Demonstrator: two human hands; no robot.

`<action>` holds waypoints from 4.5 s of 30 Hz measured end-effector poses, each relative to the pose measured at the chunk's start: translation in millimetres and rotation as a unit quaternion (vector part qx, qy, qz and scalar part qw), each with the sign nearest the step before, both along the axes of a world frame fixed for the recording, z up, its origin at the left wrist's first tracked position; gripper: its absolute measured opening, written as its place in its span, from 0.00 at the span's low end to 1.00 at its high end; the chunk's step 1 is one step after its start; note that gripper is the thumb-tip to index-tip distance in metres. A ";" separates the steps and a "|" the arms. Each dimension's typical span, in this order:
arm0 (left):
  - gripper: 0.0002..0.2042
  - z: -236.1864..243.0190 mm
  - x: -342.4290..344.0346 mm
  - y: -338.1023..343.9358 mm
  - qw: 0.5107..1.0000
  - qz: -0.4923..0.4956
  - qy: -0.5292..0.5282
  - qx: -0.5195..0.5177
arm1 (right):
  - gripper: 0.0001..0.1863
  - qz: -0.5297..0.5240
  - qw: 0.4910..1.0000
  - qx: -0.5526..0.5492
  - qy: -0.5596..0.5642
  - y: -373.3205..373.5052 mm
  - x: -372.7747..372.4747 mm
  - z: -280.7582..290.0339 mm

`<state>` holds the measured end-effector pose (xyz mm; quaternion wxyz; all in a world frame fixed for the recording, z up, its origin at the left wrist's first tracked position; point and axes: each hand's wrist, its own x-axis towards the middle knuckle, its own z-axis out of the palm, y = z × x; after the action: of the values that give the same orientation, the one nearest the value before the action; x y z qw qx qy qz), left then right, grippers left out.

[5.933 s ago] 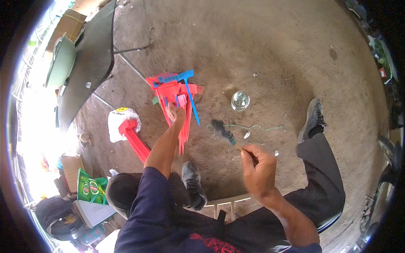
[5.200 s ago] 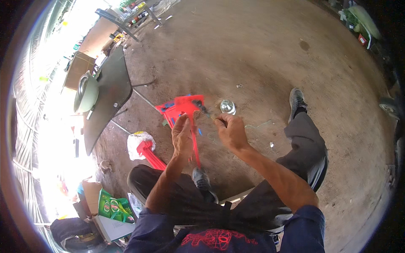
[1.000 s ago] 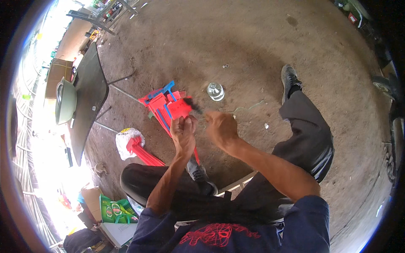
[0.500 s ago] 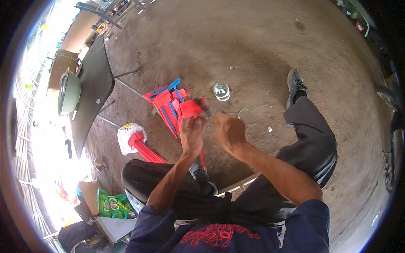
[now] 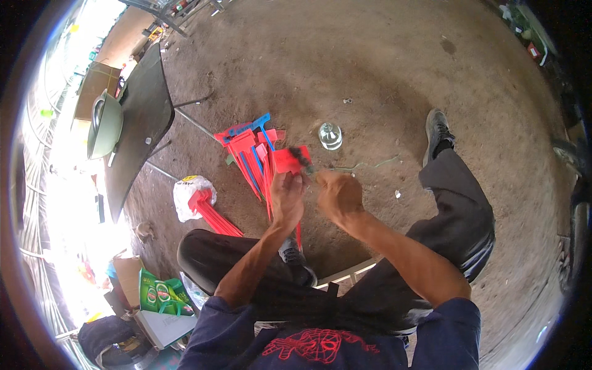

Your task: The person paints small red and blue plastic decorations using a brush dipped in a clear liquid. They handle each piece individually, apply paint to the surface, and place finished items on the floor.

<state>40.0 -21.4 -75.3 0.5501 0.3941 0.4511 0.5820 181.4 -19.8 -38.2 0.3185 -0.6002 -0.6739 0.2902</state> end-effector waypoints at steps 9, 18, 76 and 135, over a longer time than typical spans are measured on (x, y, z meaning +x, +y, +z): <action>0.11 2.3 -2.8 -1.1 0.999 0.000 -0.023 -0.029 | 0.09 -0.023 0.996 -0.045 0.067 3.1 -2.8 2.4; 0.09 17.0 -0.8 4.4 0.998 0.015 -0.053 -0.016 | 0.14 0.002 0.919 -0.209 0.334 2.1 -1.8 -9.5; 0.04 15.4 -23.5 7.9 0.988 0.007 -0.151 -0.026 | 0.07 -0.021 0.996 -0.054 0.062 6.6 0.8 -3.0; 0.05 21.0 -20.4 4.8 0.997 0.000 -0.067 -0.035 | 0.06 -0.034 0.998 -0.049 0.009 16.1 -0.8 6.4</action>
<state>19.6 -16.6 -54.3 0.5922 0.3350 0.4336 0.5909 180.7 -3.6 -31.8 0.3047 -0.6352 -0.6348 0.3173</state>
